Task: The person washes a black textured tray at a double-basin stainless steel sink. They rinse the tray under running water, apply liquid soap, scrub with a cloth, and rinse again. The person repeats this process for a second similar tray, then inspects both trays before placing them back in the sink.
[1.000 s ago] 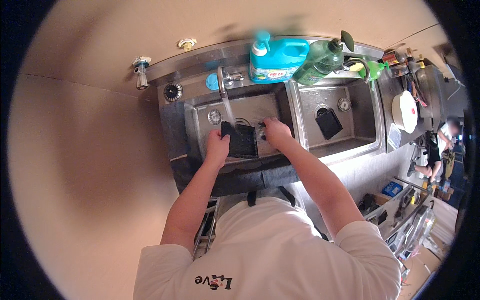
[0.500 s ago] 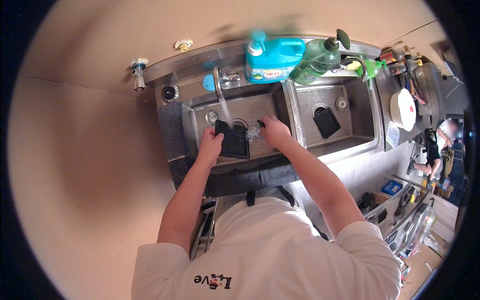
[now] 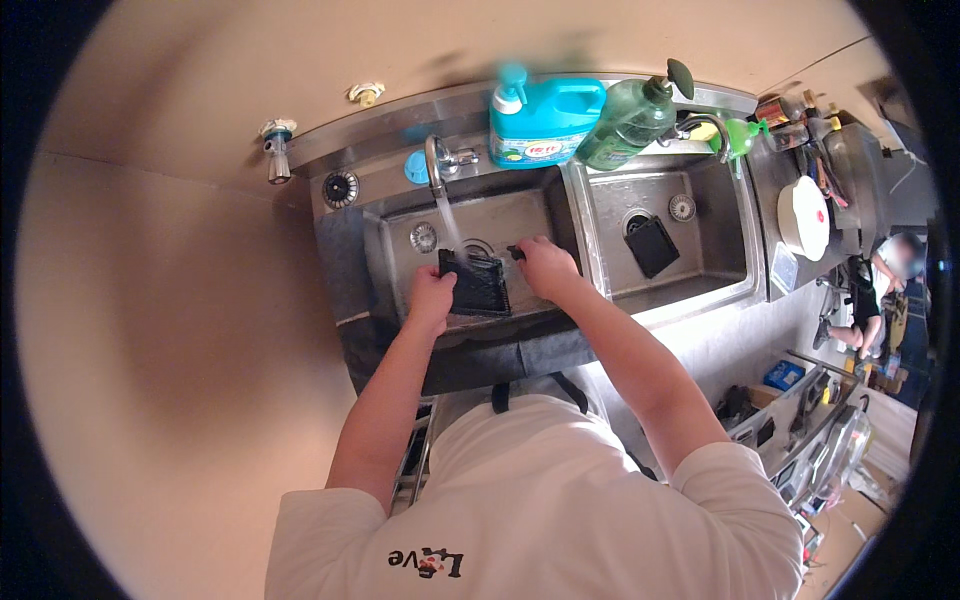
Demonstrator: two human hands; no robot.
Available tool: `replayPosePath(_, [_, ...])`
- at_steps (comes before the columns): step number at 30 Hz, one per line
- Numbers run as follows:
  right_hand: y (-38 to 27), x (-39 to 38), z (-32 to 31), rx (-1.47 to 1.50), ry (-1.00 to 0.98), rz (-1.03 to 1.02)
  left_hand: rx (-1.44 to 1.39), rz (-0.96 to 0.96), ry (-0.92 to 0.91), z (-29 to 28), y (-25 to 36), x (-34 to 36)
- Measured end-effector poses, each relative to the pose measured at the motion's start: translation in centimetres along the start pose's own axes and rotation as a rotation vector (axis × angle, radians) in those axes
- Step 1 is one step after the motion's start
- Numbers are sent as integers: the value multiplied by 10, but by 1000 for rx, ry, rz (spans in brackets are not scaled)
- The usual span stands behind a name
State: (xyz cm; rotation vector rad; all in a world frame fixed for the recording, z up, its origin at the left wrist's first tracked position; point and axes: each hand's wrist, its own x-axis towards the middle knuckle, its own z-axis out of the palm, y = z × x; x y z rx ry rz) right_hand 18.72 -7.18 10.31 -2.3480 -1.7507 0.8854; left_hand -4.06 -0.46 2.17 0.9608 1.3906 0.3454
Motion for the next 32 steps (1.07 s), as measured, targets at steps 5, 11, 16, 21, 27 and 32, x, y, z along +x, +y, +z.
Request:
replayPosePath(5, [3,-4,-10,11,70,87,531,225,26,42,22,-30])
replayPosePath(11, [-1,-21,-32,134,230,174,1029,432,-97,64,87,-77])
replayPosePath(16, [-1,-35,-42,242,331,142,381,665,101,40,121,-87])
replayPosePath(21, [4,-37,-34,204,247,109,-248,534,-96,11,183,-137])
replayPosePath(27, [20,-13,3,71,68,50,-444,474,-122,-4,214,-178])
replayPosePath(32, [20,14,34,194,-126,-172,-480,461,-88,-6,221,-194])
